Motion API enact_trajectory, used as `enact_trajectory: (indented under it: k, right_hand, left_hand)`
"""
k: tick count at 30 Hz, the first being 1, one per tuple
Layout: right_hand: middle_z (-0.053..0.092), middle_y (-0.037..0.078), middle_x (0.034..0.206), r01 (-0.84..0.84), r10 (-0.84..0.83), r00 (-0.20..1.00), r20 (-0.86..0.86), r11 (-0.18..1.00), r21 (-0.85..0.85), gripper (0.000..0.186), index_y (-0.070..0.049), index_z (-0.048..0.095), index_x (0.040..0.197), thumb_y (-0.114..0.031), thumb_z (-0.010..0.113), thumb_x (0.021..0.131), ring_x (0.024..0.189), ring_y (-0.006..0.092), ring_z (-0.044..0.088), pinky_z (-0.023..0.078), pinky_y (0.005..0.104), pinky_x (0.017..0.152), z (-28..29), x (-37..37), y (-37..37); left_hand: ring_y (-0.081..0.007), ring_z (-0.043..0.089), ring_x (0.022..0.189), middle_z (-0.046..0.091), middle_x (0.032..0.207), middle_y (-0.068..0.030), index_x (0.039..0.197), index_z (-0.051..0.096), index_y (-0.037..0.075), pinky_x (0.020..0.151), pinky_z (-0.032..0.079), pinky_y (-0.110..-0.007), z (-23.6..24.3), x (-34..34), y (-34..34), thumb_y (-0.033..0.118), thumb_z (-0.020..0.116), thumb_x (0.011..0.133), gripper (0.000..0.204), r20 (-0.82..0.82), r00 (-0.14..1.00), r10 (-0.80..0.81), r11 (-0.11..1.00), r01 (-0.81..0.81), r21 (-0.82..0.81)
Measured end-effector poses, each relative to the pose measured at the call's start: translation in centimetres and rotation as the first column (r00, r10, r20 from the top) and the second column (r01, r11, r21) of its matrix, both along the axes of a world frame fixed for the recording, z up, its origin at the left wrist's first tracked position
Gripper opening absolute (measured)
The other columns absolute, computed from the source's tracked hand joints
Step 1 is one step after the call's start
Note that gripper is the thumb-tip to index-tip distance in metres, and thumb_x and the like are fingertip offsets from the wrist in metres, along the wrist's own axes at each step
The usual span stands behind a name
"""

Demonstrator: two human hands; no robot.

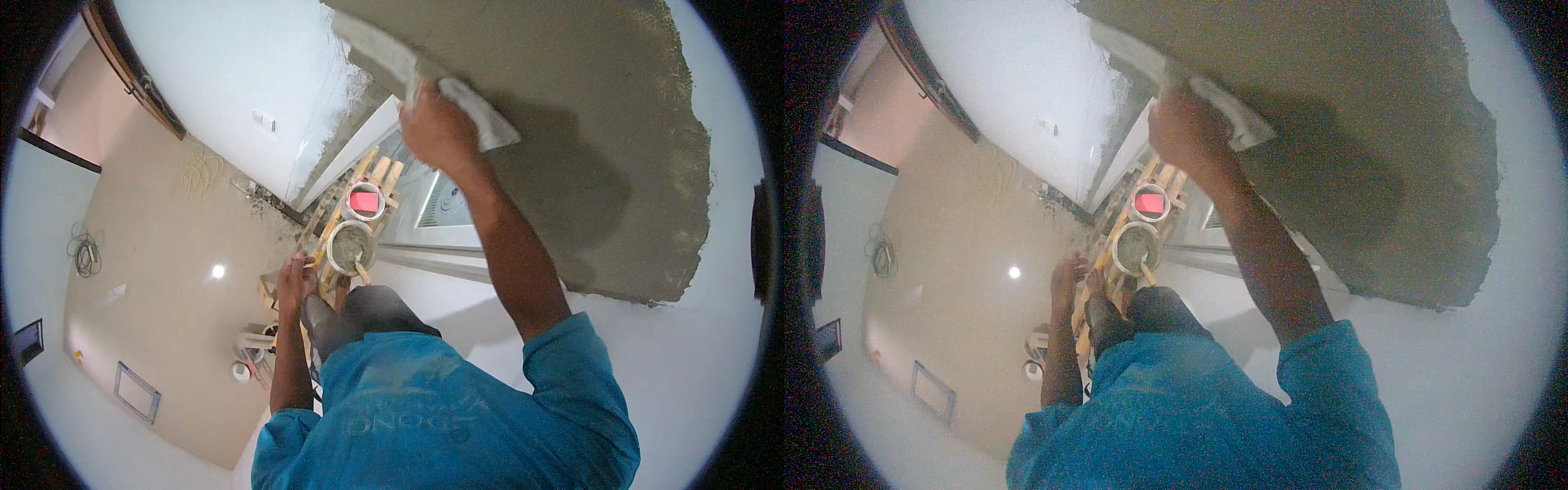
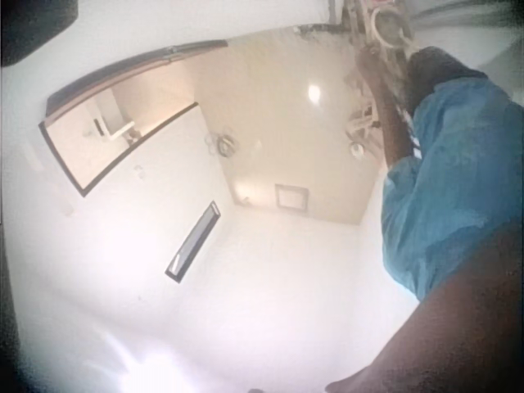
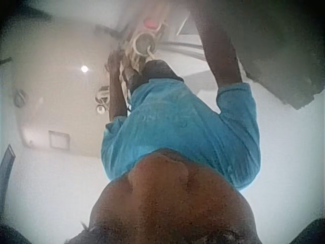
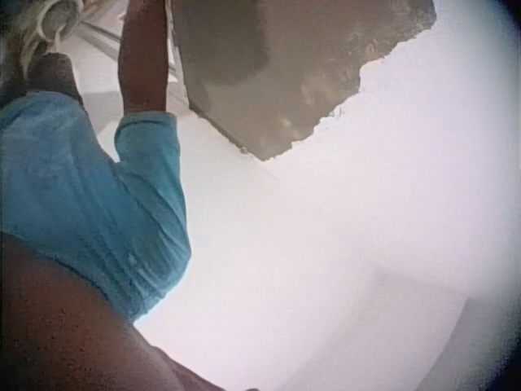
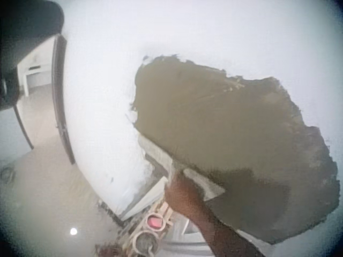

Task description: The person applies wet plaster to a ceiling using a trowel and hawk. They repeatedly scoop plaster from a bucket, transfer it to the hawk, and smooth it onto the ceiling surface in broad strokes.

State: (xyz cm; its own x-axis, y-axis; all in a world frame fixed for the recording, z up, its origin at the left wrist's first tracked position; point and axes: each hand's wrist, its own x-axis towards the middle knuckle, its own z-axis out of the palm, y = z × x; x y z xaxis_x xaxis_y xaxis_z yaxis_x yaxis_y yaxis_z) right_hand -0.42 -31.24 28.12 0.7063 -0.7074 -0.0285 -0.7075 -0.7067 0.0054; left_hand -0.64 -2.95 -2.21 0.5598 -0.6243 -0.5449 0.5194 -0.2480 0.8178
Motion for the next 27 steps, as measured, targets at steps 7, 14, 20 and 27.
enact_trajectory:
  k: [7, 14, 20, 27]
  right_hand:
    - [0.062, 0.026, 0.088, -0.101, 0.114, 0.992, 0.054, 0.976, -0.194, 0.038, 0.001, 0.042, 0.111, -0.031, 0.051, 0.092, 0.083, 0.0424, 0.063, 0.049, 0.0505, 0.071, 7.6, -2.2, 1.2]
    - [0.062, 0.03, 0.088, -0.058, 0.062, 0.997, -0.046, 0.994, 0.088, 0.036, 0.003, 0.037, 0.115, -0.02, 0.051, 0.091, 0.084, 0.0456, 0.062, 0.046, 0.0556, 0.075, -3.8, -1.0, 3.3]
    - [0.063, 0.03, 0.09, 0.005, -0.004, 0.998, -0.057, 1.0, 0.02, 0.037, 0.006, 0.038, 0.113, -0.023, 0.05, 0.092, 0.085, 0.0447, 0.063, 0.047, 0.0552, 0.075, -1.5, 0.0, 1.6]
    - [0.062, 0.028, 0.086, -0.227, 0.256, 0.963, 0.079, 0.936, -0.268, 0.037, 0.008, 0.044, 0.107, -0.025, 0.052, 0.092, 0.082, 0.0416, 0.064, 0.05, 0.0493, 0.073, 5.8, -0.2, -0.7]
  left_hand:
    - [-0.0146, 0.061, 0.074, 0.067, 0.096, -0.0094, 0.104, 0.059, 0.002, 0.068, 0.048, -0.028, 0.7, 0.2, 0.0, 0.034, 0.048, 0.095, 0.036, -0.034, 0.994, 0.1, 0.993, -0.102, -0.061]
    - [-0.0134, 0.06, 0.073, 0.065, 0.092, -0.0092, 0.102, 0.058, 0.002, 0.064, 0.048, -0.026, 0.3, -0.1, -0.3, 0.037, 0.051, 0.095, 0.036, -0.103, 0.985, 0.135, 0.984, -0.146, -0.101]
    - [-0.0134, 0.059, 0.074, 0.064, 0.092, -0.0092, 0.104, 0.058, 0.001, 0.065, 0.046, -0.026, -0.1, 0.0, 0.1, 0.039, 0.051, 0.094, 0.039, -0.114, 0.982, 0.153, 0.983, -0.163, -0.086]
    - [-0.0127, 0.057, 0.075, 0.065, 0.095, -0.0088, 0.107, 0.058, 0.002, 0.067, 0.045, -0.025, 0.3, 0.3, -1.5, 0.036, 0.049, 0.095, 0.038, -0.109, 0.989, 0.104, 0.981, -0.12, -0.151]
